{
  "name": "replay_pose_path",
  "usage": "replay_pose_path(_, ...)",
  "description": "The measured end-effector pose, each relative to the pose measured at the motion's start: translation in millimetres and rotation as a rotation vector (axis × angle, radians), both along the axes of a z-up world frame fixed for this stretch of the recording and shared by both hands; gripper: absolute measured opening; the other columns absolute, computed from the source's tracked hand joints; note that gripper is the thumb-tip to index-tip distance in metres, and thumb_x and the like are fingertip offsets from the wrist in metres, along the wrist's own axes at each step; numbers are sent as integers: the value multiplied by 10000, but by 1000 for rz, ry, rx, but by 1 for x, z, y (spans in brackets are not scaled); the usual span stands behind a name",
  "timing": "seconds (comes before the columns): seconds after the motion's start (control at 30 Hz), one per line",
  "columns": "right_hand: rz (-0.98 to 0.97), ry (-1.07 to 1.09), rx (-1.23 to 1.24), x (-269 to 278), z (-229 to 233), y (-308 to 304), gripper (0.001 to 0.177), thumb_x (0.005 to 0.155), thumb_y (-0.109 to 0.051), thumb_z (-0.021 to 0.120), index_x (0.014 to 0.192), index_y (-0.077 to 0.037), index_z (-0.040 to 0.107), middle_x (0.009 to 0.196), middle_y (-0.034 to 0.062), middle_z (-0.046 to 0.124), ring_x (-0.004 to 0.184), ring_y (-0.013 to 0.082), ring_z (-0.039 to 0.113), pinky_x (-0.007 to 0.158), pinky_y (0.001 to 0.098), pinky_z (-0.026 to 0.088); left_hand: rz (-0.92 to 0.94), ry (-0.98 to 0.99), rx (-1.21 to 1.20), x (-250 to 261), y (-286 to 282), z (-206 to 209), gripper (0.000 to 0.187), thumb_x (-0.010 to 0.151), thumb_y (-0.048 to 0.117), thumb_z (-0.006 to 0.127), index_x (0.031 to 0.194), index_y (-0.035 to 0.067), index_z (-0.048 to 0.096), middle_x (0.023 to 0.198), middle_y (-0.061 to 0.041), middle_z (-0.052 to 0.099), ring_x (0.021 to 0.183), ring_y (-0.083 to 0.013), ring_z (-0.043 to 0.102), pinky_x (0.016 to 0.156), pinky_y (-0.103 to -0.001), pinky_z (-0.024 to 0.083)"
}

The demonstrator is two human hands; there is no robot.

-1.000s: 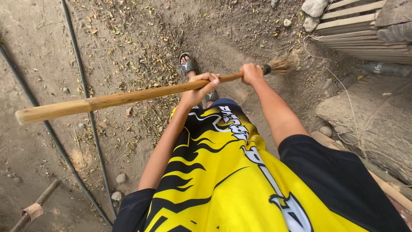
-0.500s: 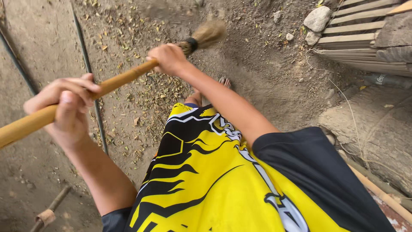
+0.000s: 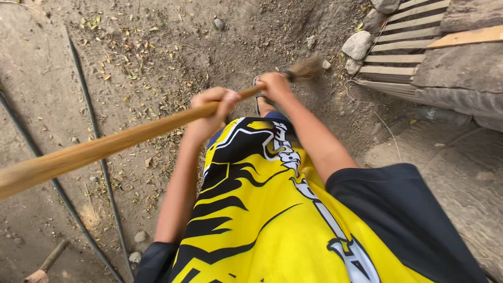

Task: The person sweeps dry leaves and debris from a dirt ground area using a long-handled broom.

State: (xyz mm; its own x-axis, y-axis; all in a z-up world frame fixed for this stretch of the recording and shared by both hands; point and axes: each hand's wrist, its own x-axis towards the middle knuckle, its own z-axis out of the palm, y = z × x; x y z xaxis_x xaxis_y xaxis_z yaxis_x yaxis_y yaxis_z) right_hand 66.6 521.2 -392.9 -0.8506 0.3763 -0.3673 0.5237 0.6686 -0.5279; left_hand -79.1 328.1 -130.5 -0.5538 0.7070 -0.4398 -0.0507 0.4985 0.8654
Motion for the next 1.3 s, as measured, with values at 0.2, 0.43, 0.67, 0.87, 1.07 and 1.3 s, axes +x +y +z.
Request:
replay_pose_path(0.2, 89, 247, -244, -94, 103, -18, 306, 996, -328, 660, 787, -106, 630, 753, 97, 672, 735, 329, 703, 690, 478, 544, 33, 304, 477, -65, -4, 115, 298, 1018, 81, 559, 739, 1, 623, 740, -63, 636, 785, -162, 688, 989, -373, 599)
replay_pose_path(0.43, 84, 111, -80, -15, 68, 21, 198, 932, -304, 711, 839, -132, 687, 821, 120, 703, 810, 375, 696, 700, 519, 541, 196, 3, 260, -24, 15, 46, 246, 1024, 108, 585, 865, -18, 724, 812, -81, 693, 717, -118, 605, 682, -298, 503)
replay_pose_path(0.67, 290, -167, -119, 3, 2, 23, 61, 857, -246, 734, 868, -188, 720, 879, 72, 725, 841, 310, 724, 668, 481, 571, 209, 32, 109, 10, 15, 7, 226, 1051, 142, 630, 942, -14, 753, 805, -42, 717, 736, -85, 607, 644, -245, 483)
replay_pose_path(0.87, 335, 464, -237, -137, 64, -101, 214, 929, -302, 673, 780, -150, 652, 767, 67, 687, 797, 318, 701, 728, 481, 537, 409, 437, 215, -27, -78, 122, 333, 1132, 84, 546, 857, -62, 664, 812, -115, 670, 780, -177, 671, 1022, -400, 593)
replay_pose_path(1.07, 409, 460, -290, -146, 101, -90, 220, 949, -276, 657, 769, -150, 658, 754, 51, 703, 776, 295, 702, 757, 478, 526, 453, 427, 481, -38, -97, 113, 336, 1106, 91, 541, 797, -11, 622, 716, -71, 629, 763, -204, 715, 874, -388, 640)
replay_pose_path(1.3, 172, -212, -36, -36, 10, 29, 121, 787, -202, 776, 904, -175, 757, 907, 118, 733, 887, 367, 717, 760, 501, 568, 280, -79, 253, -52, -12, -45, 274, 1063, 168, 587, 954, -23, 751, 876, -62, 737, 836, -119, 696, 786, -282, 587)
